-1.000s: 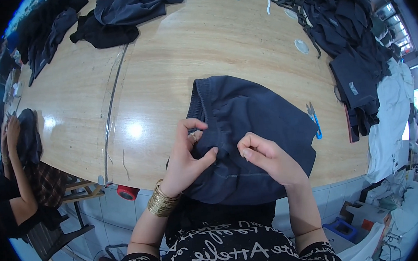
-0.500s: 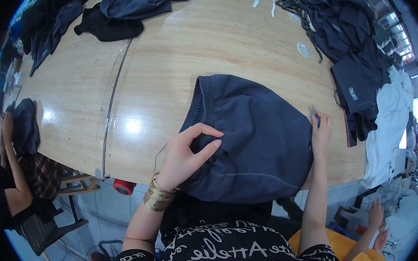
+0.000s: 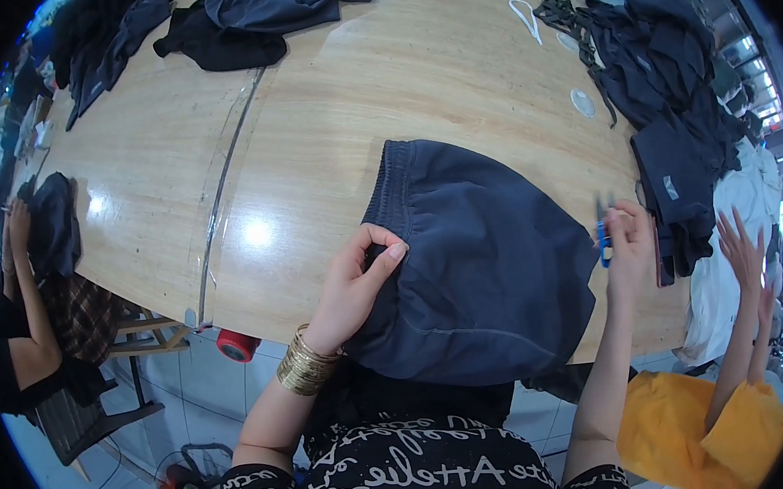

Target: Trimming loose threads and finishing details on gray garments using thread snips in a textile factory.

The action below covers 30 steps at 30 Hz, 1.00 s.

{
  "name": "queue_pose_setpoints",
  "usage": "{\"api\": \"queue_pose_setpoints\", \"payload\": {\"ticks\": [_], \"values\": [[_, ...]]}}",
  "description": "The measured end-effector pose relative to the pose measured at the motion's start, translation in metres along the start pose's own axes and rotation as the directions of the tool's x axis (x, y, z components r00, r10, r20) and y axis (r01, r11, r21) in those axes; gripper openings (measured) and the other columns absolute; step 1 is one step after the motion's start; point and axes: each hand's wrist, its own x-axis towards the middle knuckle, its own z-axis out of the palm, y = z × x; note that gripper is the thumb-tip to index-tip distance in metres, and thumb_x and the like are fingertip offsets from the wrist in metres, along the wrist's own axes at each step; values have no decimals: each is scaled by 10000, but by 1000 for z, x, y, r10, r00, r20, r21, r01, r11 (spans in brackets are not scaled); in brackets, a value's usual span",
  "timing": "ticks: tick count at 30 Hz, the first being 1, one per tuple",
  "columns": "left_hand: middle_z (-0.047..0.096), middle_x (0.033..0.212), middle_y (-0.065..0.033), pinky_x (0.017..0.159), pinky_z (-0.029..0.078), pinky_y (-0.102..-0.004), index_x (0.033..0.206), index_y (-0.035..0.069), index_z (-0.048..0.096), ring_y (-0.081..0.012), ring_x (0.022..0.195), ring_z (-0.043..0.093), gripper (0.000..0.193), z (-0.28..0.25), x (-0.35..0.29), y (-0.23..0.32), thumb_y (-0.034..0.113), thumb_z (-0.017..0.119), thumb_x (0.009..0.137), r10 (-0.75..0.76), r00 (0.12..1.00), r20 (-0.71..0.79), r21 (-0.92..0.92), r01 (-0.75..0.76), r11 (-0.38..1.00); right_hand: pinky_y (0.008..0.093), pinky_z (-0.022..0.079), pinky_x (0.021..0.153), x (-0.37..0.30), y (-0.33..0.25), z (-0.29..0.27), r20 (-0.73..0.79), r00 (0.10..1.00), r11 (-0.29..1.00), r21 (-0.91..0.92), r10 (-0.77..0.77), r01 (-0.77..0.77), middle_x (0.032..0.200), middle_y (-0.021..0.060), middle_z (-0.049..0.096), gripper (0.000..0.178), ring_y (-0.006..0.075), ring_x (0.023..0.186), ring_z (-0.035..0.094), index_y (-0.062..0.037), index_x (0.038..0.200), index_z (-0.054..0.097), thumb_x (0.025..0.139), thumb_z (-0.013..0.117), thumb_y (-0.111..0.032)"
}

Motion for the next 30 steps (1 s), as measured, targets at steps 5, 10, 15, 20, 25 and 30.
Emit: {"api": "queue_pose_setpoints", "payload": {"ticks": [5, 10, 15, 20, 25, 30], "values": [[582, 902, 18, 795, 414, -197, 966, 16, 576, -37, 864, 505, 132, -1, -1, 0, 144, 570, 935, -56, 998, -12, -147, 53, 988, 262, 472, 524, -60, -87, 75, 598, 789, 893, -270, -138, 361, 722, 46, 622, 226, 140, 589, 616, -58, 994, 580, 853, 664, -212], [586, 911, 15, 786, 418, -188, 982, 14, 579, -29, 855, 508, 137, -1, 0, 6, 142, 567, 937, -48, 999, 12, -163, 49, 985, 289, 483, 500, -70, -93, 101, 702, 607, 690, -228, -372, 687, 691, 63, 612, 243, 202, 579, 629, -63, 907, 557, 845, 659, -274], [582, 907, 17, 773, 418, -185, 985, 11, 576, -26, 848, 505, 139, -4, 0, 4, 141, 564, 939, -36, 999, 16, -170, 38, 985, 275, 457, 446, -69, -92, 112, 784, 487, 508, -261, -385, 821, 615, 52, 553, 245, 188, 505, 588, -62, 831, 520, 889, 598, -287], [569, 902, 24, 754, 414, -184, 989, 9, 573, -23, 838, 491, 141, -4, -1, 3, 141, 558, 942, -27, 999, 27, -165, 31, 986, 278, 451, 432, -70, -93, 115, 787, 477, 457, -284, -391, 843, 603, 52, 537, 250, 187, 494, 581, -61, 826, 517, 897, 586, -290], [560, 900, 24, 749, 409, -183, 985, 10, 569, -23, 833, 483, 137, -4, 1, 2, 139, 557, 942, -42, 998, 48, -178, 50, 983, 283, 447, 426, -69, -96, 115, 795, 476, 432, -304, -376, 849, 591, 51, 517, 252, 188, 485, 573, -63, 829, 518, 896, 587, -296], [557, 901, 23, 754, 410, -184, 987, 9, 566, -28, 840, 484, 136, -3, 1, 1, 137, 556, 942, -16, 998, 55, -155, 24, 988, 313, 444, 462, -69, -97, 113, 807, 502, 475, -326, -311, 818, 650, 66, 555, 211, 208, 542, 587, -70, 860, 539, 888, 600, -271]]}}
